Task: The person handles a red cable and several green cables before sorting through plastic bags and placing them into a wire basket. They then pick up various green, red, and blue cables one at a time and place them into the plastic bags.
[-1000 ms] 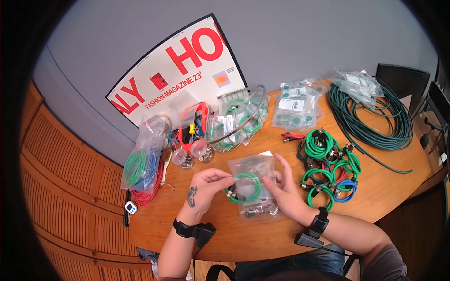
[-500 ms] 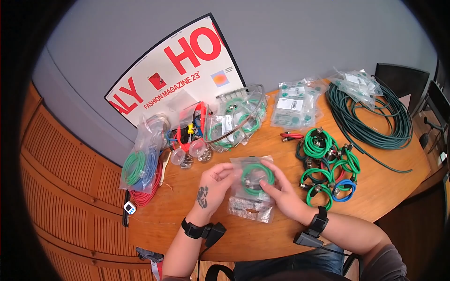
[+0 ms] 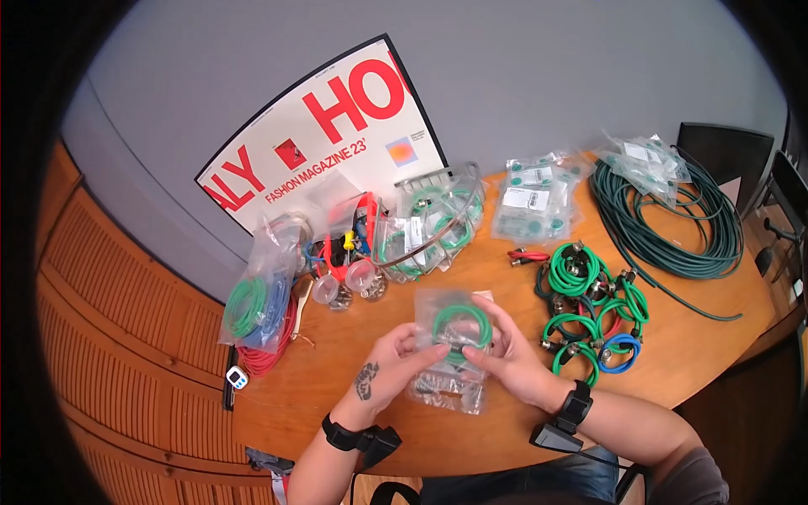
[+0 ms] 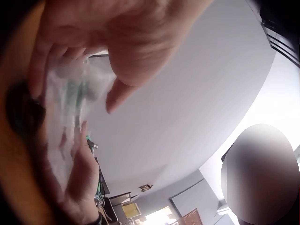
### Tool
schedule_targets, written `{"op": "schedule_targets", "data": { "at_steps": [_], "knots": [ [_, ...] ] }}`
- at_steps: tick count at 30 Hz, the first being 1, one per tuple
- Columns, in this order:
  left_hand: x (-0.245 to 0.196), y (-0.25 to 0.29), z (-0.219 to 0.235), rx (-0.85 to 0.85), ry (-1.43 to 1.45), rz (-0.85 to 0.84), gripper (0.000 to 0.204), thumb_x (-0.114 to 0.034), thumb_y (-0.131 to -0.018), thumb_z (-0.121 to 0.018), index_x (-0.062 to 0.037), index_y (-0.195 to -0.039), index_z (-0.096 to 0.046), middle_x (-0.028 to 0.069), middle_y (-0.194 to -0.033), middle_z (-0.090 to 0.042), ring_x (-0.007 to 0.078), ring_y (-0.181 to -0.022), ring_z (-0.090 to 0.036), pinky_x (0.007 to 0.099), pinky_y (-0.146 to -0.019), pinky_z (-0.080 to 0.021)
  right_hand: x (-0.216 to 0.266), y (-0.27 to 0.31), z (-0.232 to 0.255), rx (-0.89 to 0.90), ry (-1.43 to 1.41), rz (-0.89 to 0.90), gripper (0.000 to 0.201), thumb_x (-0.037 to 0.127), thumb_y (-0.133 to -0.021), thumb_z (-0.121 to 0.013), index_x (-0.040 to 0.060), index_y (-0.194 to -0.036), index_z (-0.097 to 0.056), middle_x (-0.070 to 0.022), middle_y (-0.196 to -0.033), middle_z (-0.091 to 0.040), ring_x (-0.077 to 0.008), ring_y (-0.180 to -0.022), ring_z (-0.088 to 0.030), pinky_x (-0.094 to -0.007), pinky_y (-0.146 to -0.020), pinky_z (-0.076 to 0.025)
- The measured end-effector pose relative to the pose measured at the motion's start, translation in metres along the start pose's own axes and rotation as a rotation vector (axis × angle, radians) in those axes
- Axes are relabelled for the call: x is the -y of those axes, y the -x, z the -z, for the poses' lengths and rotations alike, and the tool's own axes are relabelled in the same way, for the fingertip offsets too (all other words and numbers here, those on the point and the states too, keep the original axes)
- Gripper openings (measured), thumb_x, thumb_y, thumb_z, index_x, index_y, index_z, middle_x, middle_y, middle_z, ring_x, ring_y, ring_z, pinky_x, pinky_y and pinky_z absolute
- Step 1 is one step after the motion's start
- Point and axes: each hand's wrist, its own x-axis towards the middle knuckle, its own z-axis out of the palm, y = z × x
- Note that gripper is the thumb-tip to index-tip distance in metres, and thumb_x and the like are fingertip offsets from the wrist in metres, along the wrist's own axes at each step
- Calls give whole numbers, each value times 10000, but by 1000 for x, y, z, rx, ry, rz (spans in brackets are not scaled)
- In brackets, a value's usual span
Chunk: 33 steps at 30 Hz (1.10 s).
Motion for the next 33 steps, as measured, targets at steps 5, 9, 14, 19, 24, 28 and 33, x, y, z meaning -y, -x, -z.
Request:
{"op": "schedule_targets", "data": {
  "at_steps": [5,9,14,19,24,28,33],
  "knots": [
    [-22,-14,8,121,19,49,308,-29,-851,-715,-1,-1145,-627,52,-1042,-686,106,-933,-649,272,-834,-525,-8,-2,1,60,160,127,793,-70,-903,-614,141,-1529,-174,-131,-1418,-414,-200,-1156,-580,-320,-899,-546],
    [-67,-41,34,13,-435,-252,329,-19,-811,-740,-7,-1126,-648,24,-1004,-689,100,-857,-657,252,-742,-540,-6,3,-1,-43,125,141,838,-48,-896,-627,174,-1538,-136,-150,-1339,-424,-207,-1046,-635,-301,-839,-533],
    [-135,-113,44,-228,-530,-382,281,-193,-802,-780,-19,-995,-675,9,-783,-643,67,-668,-601,228,-532,-459,-5,3,4,-60,193,123,793,-105,-871,-512,162,-1531,-164,-120,-1244,-471,-170,-927,-652,-262,-752,-517],
    [-138,-209,45,-275,-617,-352,316,-231,-761,-771,33,-903,-670,60,-759,-637,129,-662,-592,298,-561,-470,-10,2,6,-48,227,75,775,-114,-844,-501,152,-1513,-214,-104,-1165,-516,-132,-806,-639,-215,-661,-483],
    [-125,-259,22,-329,-766,-240,369,-269,-738,-749,60,-880,-660,116,-735,-628,197,-684,-614,314,-620,-476,-14,2,8,-24,275,104,787,-102,-814,-543,151,-1501,-255,-98,-1140,-514,-99,-751,-611,-210,-635,-465],
    [-90,-304,35,-254,-863,-194,370,-270,-736,-763,56,-874,-660,106,-734,-632,195,-681,-609,341,-630,-478,-13,2,9,-18,293,90,772,-87,-808,-557,147,-1488,-276,-94,-1118,-512,-99,-731,-603,-226,-643,-480],
    [-82,-308,39,-228,-793,-271,384,-300,-739,-795,43,-863,-673,107,-732,-645,203,-662,-603,360,-629,-475,-10,2,7,-24,337,105,745,-71,-816,-546,143,-1480,-283,-102,-1094,-521,-118,-724,-602,-253,-657,-499]
  ]
}}
